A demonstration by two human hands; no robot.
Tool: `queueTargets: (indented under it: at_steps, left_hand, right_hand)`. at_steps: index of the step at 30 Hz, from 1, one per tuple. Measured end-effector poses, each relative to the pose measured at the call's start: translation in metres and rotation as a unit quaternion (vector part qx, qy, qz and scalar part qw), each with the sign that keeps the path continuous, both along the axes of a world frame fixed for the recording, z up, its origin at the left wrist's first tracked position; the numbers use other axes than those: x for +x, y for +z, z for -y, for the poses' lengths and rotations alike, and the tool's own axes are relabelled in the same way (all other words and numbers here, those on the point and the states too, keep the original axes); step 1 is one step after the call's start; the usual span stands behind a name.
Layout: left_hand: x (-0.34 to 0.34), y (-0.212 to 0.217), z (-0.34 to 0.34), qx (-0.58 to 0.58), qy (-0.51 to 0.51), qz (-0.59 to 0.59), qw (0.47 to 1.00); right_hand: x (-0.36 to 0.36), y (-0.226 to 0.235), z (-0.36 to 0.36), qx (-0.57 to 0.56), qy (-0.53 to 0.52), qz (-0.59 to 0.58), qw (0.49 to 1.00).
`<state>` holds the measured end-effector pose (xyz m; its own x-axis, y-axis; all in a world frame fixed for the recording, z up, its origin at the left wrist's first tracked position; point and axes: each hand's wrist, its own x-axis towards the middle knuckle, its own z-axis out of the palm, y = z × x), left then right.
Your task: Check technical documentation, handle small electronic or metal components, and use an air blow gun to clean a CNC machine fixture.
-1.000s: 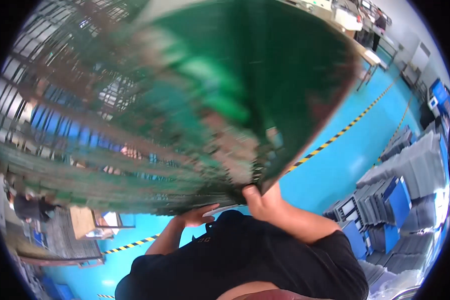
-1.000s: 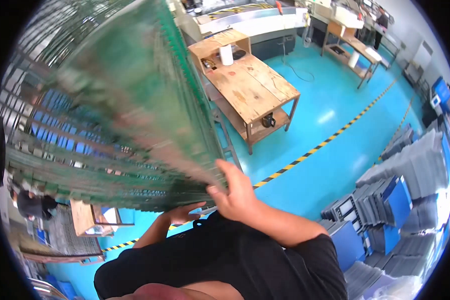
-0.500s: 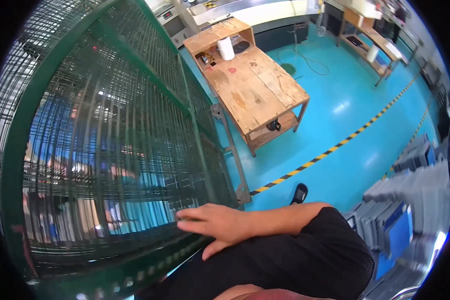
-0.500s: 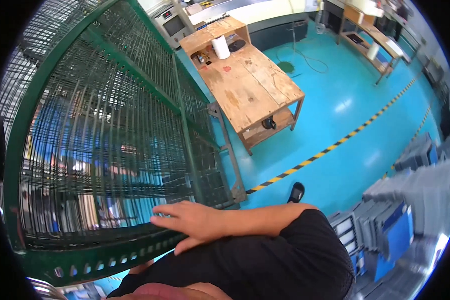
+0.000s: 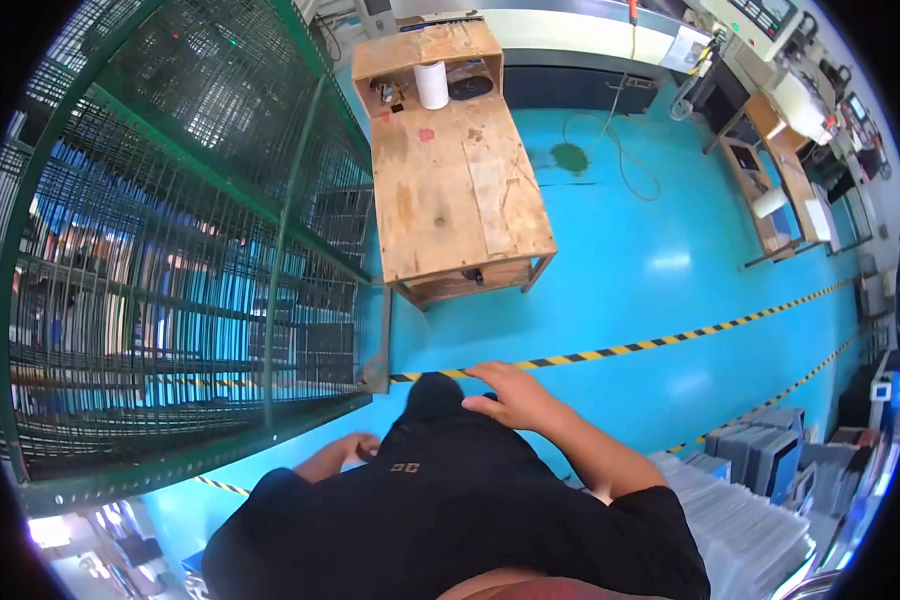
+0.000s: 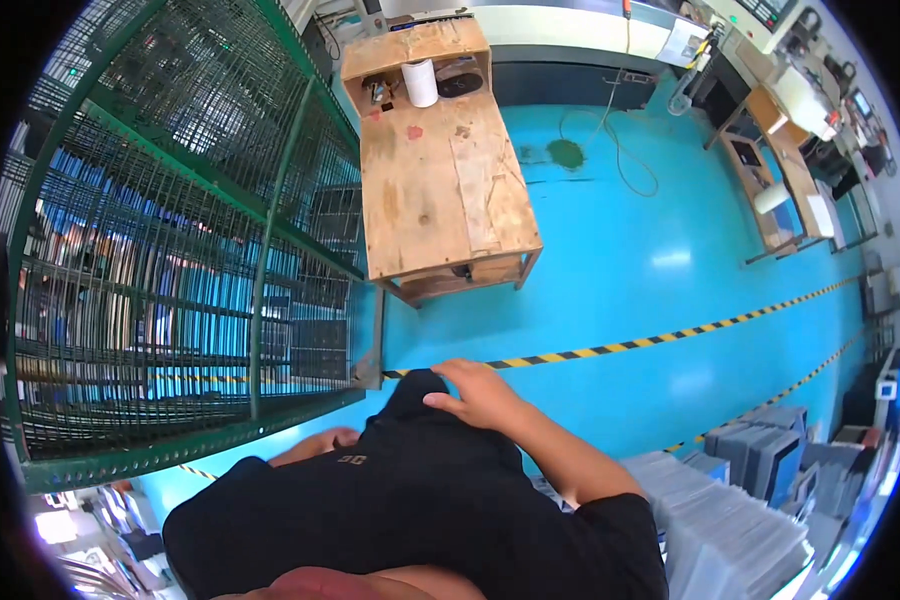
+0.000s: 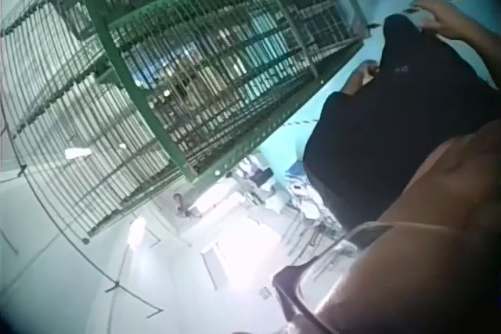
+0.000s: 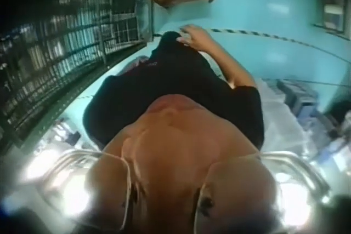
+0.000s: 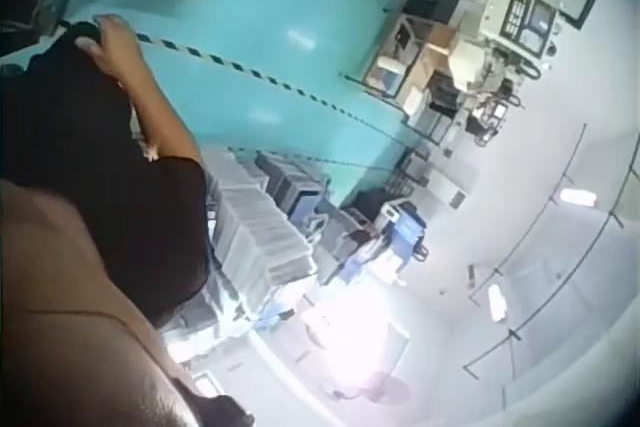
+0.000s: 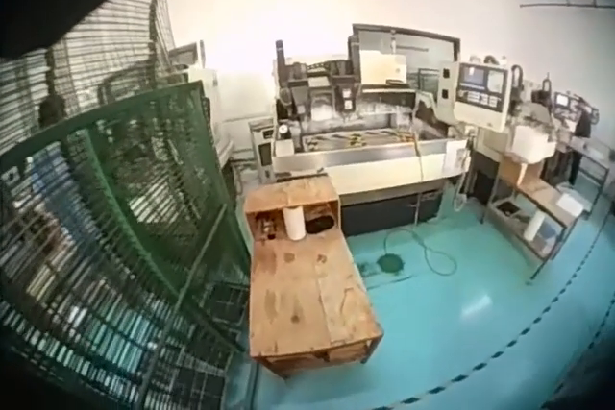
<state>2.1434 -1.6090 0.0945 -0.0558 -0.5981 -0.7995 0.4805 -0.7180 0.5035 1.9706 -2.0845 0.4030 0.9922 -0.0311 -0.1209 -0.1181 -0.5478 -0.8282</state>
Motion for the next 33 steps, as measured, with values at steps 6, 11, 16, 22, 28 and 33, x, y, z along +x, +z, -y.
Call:
queueTargets:
  at_steps: [6, 11, 16, 22, 28, 33]
  left_hand:
    - [0.018, 0.034, 0.289, 0.153, 0.038, 0.196, 0.968]
    - [0.023, -0.049, 0.418, 0.077, -0.199, 0.178, 0.961]
    - [0.077, -0.045, 0.576, 0.004, -0.316, 0.178, 0.932]
    - [0.215, 0.02, 0.728, -0.175, 0.066, 0.163, 0.969]
    - [0.338, 0.05, 0.8, -0.035, 0.329, 0.344, 0.879]
    - [0.435, 0.101, 0.868, -0.031, 0.449, 0.49, 0.747]
  right_hand:
    - [0.043, -0.014, 0.126, -0.043, 0.01, 0.016, 0.999]
    - [0.06, -0.094, 0.333, -0.131, -0.077, -0.109, 0.982]
    - [-0.074, -0.222, 0.562, -0.096, -0.366, -0.332, 0.864]
    - [-0.229, -0.306, 0.64, -0.346, -0.069, -0.286, 0.891]
    - [0.063, -0.172, 0.807, -0.258, -0.07, -0.279, 0.922]
    - [0.324, -0.195, 1.028, -0.379, -0.081, 0.064, 0.92]
